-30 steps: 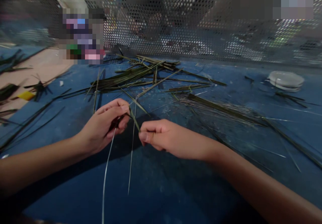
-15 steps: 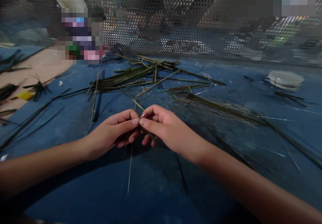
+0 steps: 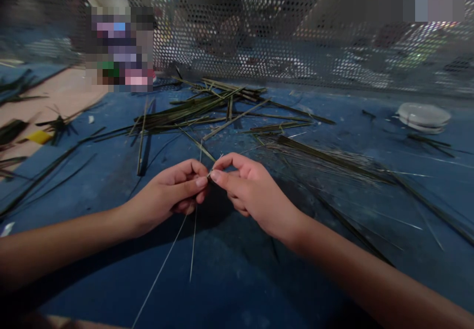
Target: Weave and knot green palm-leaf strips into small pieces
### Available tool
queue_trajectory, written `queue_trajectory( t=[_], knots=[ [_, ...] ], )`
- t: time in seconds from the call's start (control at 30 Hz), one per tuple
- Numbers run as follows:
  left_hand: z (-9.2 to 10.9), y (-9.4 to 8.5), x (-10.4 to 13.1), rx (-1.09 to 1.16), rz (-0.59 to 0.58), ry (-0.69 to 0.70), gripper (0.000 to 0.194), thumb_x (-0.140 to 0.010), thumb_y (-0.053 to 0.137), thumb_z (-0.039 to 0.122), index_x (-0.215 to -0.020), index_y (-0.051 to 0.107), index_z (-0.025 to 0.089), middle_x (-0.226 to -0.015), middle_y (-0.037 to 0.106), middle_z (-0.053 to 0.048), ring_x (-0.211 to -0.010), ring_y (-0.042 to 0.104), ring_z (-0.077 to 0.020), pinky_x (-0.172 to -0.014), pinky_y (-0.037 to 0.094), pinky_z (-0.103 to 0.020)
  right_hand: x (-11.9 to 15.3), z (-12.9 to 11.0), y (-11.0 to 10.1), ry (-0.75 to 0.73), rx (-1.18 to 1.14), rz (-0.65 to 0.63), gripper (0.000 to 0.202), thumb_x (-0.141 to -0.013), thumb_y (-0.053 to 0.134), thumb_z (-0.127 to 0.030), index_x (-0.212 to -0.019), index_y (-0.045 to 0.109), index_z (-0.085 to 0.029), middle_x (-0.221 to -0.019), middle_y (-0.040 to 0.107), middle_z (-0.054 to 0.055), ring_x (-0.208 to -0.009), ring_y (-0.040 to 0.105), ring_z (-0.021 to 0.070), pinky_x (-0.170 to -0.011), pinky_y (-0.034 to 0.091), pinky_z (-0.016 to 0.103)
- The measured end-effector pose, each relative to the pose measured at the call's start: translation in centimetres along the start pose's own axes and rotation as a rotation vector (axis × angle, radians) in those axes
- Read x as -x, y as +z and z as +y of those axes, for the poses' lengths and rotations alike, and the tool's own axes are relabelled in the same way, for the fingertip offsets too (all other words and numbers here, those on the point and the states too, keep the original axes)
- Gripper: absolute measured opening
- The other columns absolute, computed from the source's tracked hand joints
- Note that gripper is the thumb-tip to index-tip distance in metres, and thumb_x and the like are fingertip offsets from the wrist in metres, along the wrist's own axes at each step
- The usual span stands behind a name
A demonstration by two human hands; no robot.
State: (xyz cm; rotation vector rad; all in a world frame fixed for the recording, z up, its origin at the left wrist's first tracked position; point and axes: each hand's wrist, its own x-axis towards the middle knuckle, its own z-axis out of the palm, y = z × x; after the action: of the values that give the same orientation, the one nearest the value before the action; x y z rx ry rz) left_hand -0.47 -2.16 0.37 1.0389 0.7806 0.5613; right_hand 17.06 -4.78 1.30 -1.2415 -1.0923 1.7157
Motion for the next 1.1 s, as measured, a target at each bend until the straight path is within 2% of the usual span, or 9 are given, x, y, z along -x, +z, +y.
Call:
queue_trajectory(
  t=[0.2, 0.47, 0.63, 0.83, 1.0, 1.1],
  knots=[
    [0.1, -0.2, -0.1, -0.046, 0.001, 0.054, 0.025, -0.083, 0.064, 0.033, -0.092, 0.046, 0.019, -0.064, 0.058, 0.005, -0.044, 0.038, -0.002, -0.043, 0.029, -0.013, 0.0, 0.6, 0.2, -0.033, -0.025, -0.003, 0.013, -0.085, 0.063, -0.031, -0.086, 0.055, -0.021, -0.048, 0.044, -0.01, -0.035, 0.023, 0.002, -0.033, 0.019, 0.014],
    [0.1, -0.2, 0.0, -0.033, -0.027, 0.081, 0.026, -0.082, 0.066, 0.034, -0.089, 0.046, 0.019, -0.062, 0.06, 0.005, -0.043, 0.038, -0.0023, -0.043, 0.029, -0.015, 0.0, 0.3, 0.1, 0.074, -0.085, -0.03, 0.016, -0.08, 0.066, -0.032, -0.085, 0.054, -0.023, -0.038, 0.026, -0.014, -0.032, 0.013, 0.0028, -0.029, 0.013, 0.013],
    [0.3, -0.6, -0.1, -0.024, -0.039, 0.034, 0.023, -0.081, 0.068, 0.032, -0.088, 0.05, 0.019, -0.065, 0.06, 0.004, -0.046, 0.039, -0.0022, -0.045, 0.028, -0.015, 0.0, 0.4, -0.1, 0.047, -0.093, -0.042, 0.02, -0.079, 0.069, -0.035, -0.086, 0.053, -0.024, -0.042, 0.03, -0.013, -0.034, 0.016, 0.003, -0.031, 0.015, 0.013],
    [0.5, -0.6, -0.1, 0.069, -0.052, -0.056, 0.015, -0.088, 0.053, 0.029, -0.08, 0.054, 0.015, -0.067, 0.061, -0.001, -0.049, 0.044, -0.0048, -0.047, 0.029, -0.017, -0.2, 0.3, -0.7, 0.03, -0.098, -0.072, 0.016, -0.083, 0.064, -0.033, -0.082, 0.052, -0.023, -0.046, 0.028, -0.012, -0.039, 0.016, 0.0039, -0.036, 0.015, 0.016],
    [0.3, -0.7, -0.2, 0.073, -0.077, -0.067, 0.011, -0.085, 0.059, 0.026, -0.082, 0.055, 0.015, -0.072, 0.063, -0.001, -0.051, 0.047, -0.005, -0.049, 0.03, -0.018, -0.2, 0.2, -1.2, 0.047, -0.121, -0.108, 0.009, -0.083, 0.06, -0.027, -0.087, 0.055, -0.021, -0.047, 0.025, -0.012, -0.04, 0.014, 0.0049, -0.038, 0.011, 0.018],
    [0.2, -0.8, -0.4, 0.061, -0.079, -0.062, 0.012, -0.084, 0.06, 0.025, -0.08, 0.056, 0.015, -0.072, 0.062, 0.0, -0.052, 0.047, -0.0045, -0.05, 0.03, -0.018, -0.3, 0.4, -1.3, -0.011, -0.054, -0.102, 0.009, -0.082, 0.062, -0.025, -0.087, 0.057, -0.019, -0.051, 0.037, -0.009, -0.041, 0.021, 0.004, -0.04, 0.015, 0.018]
  ],
)
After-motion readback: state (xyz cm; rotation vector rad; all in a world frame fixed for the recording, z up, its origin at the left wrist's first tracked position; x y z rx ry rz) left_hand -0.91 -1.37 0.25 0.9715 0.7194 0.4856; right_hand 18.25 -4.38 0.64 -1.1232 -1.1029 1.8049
